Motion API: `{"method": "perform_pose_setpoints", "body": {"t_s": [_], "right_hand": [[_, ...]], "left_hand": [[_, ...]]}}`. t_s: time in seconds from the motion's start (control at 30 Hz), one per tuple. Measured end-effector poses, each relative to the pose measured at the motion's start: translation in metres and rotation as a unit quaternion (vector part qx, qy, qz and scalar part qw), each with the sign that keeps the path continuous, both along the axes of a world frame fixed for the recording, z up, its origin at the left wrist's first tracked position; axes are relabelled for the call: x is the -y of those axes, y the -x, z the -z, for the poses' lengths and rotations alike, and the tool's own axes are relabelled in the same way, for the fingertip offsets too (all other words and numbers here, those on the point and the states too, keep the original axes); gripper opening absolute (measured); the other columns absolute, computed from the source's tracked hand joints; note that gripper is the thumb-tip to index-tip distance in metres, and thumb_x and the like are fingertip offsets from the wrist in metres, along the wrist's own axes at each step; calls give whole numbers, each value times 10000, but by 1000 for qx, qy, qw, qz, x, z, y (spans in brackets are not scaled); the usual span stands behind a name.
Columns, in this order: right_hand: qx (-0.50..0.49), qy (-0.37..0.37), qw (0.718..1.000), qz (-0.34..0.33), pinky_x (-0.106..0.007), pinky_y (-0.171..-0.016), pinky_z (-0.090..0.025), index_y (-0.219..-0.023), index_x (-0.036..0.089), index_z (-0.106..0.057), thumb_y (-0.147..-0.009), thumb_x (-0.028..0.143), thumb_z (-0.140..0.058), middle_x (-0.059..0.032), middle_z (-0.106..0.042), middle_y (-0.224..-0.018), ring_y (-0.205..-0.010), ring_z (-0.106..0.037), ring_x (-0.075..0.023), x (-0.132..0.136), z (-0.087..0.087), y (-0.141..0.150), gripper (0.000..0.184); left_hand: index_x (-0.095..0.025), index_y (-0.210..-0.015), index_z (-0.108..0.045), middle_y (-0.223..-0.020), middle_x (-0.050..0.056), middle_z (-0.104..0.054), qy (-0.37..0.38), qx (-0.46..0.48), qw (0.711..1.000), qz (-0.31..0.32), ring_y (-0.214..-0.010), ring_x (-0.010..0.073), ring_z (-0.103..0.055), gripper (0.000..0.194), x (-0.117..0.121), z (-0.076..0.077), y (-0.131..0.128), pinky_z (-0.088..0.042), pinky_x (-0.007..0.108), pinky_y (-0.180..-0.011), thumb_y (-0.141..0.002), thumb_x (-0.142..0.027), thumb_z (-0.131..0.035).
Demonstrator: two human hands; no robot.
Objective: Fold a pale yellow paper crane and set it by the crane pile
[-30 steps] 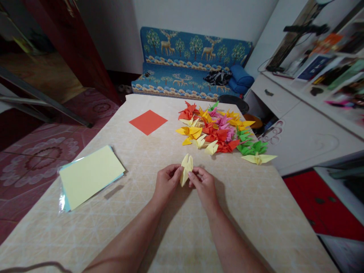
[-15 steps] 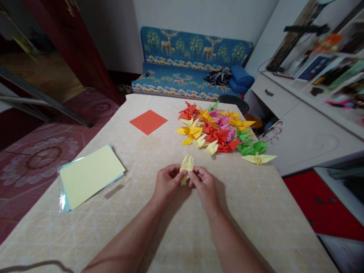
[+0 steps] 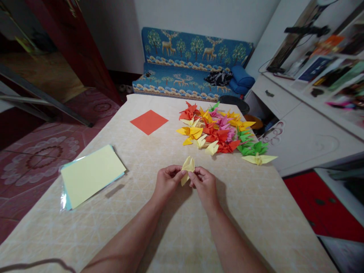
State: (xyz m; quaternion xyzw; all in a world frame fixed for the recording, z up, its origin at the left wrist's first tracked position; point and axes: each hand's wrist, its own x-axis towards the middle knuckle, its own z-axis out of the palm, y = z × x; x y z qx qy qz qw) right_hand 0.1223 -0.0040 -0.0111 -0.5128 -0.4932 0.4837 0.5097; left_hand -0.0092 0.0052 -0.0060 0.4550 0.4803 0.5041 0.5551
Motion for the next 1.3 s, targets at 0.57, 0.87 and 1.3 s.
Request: {"method": "perform_pose_setpoints", "body": {"t_s": [0.57, 0.87, 1.3], "right_hand": [[2, -24, 999, 28, -199, -484, -437, -781, 144, -617, -751, 274, -623, -2, -567, -617, -513, -539, -112, -2, 8, 4, 134], [5, 9, 1000, 16, -194, -485, -430, -793, 140, -616, -760, 336, -615, 1, -562, -559, -501, -520, -108, 0, 9, 2, 198], [54, -20, 997, 43, -178, -431, -369, -708, 152, -542, -775, 324, -594, 28, -499, -540, -454, -468, -91, 1, 8, 3, 193]], "left_hand": [[-109, -758, -719, -653, 35, -598, -55, -60, 997, 12, -604, 111, -504, 228, -2, 0, 5, -371, 209, -554, -747, -312, -616], [-102, -768, -719, -687, 55, -657, -35, -35, 999, 7, -610, 124, -552, 190, -1, 0, 2, -406, 202, -554, -725, -265, -632], [-116, -757, -666, -676, 36, -667, 0, 20, 998, -63, -575, 105, -583, 198, 0, -3, -6, -452, 193, -551, -631, -257, -725]]}}
